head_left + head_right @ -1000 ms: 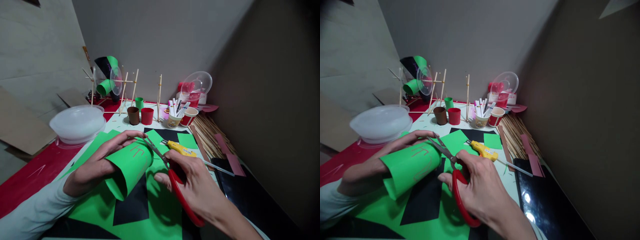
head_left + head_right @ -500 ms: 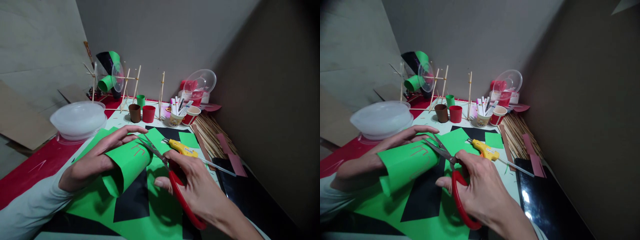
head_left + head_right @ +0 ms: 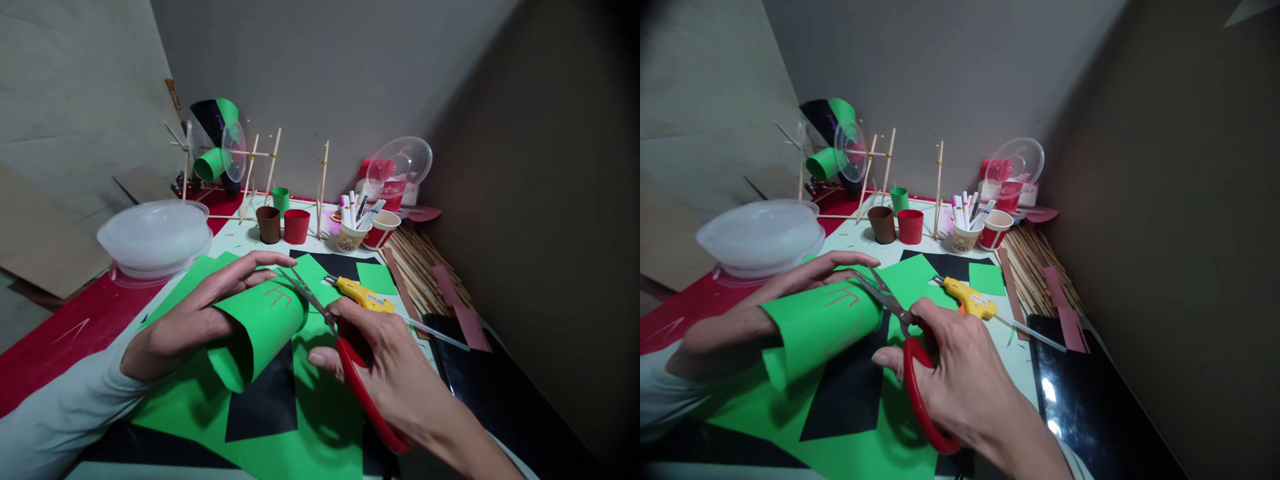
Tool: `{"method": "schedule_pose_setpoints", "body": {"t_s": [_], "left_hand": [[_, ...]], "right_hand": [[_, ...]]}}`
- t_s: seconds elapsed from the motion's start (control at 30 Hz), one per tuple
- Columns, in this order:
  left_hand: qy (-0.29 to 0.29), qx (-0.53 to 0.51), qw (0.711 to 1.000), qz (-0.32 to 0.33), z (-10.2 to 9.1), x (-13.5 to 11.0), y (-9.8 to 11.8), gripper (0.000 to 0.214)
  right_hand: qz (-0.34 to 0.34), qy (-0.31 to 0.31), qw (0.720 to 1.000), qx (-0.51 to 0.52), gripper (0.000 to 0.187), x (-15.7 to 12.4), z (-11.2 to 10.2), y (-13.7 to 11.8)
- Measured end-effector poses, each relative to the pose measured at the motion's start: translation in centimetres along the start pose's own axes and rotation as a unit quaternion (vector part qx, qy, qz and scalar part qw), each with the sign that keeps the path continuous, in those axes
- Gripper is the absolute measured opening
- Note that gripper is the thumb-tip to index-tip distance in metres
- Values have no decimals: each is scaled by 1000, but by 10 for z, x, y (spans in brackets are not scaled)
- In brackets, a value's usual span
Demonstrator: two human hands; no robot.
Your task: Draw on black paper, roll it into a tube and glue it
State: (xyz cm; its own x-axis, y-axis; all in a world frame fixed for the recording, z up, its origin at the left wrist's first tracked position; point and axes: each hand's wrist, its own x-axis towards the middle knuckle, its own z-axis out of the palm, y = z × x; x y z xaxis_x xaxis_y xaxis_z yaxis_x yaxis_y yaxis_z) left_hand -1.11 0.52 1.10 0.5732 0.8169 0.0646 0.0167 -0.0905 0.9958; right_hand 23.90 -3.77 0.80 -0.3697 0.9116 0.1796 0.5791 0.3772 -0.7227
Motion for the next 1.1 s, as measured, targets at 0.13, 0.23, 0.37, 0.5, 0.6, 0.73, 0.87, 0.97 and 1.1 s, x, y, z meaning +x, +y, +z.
{"method": "schedule_pose_setpoints", "body": {"t_s": [0.13,0.23,0.37,0.5,0.6,0.73,0.87,0.97,1.1], "left_hand": [[-36,19,999,16,-5,2,-2,59],[-24,16,1000,9,-4,1,0,60],[14,0,1000,-6,1,-2,6,57],[37,-21,999,-1,3,-1,9,50],[16,-1,1000,16,1,1,8,49],[16,-10,1000,0,-1,1,6,51],[6,2,1000,6,-2,-1,3,55],[10,4,1000,0,-1,-1,1,54],[31,-10,999,-12,4,0,1,56]], "right_hand": [[9,-12,1000,8,39,0,1,2],[20,-13,1000,9,38,-1,2,2],[35,-15,999,-1,36,-3,2,2],[34,-24,999,-3,36,-4,0,2],[21,-24,999,8,38,-3,0,2],[9,-18,1000,-3,46,-2,1,2],[4,-22,1000,-5,48,-1,3,2],[-1,-15,1000,-3,47,-1,3,2],[-1,-12,1000,-1,46,-1,2,1]]}}
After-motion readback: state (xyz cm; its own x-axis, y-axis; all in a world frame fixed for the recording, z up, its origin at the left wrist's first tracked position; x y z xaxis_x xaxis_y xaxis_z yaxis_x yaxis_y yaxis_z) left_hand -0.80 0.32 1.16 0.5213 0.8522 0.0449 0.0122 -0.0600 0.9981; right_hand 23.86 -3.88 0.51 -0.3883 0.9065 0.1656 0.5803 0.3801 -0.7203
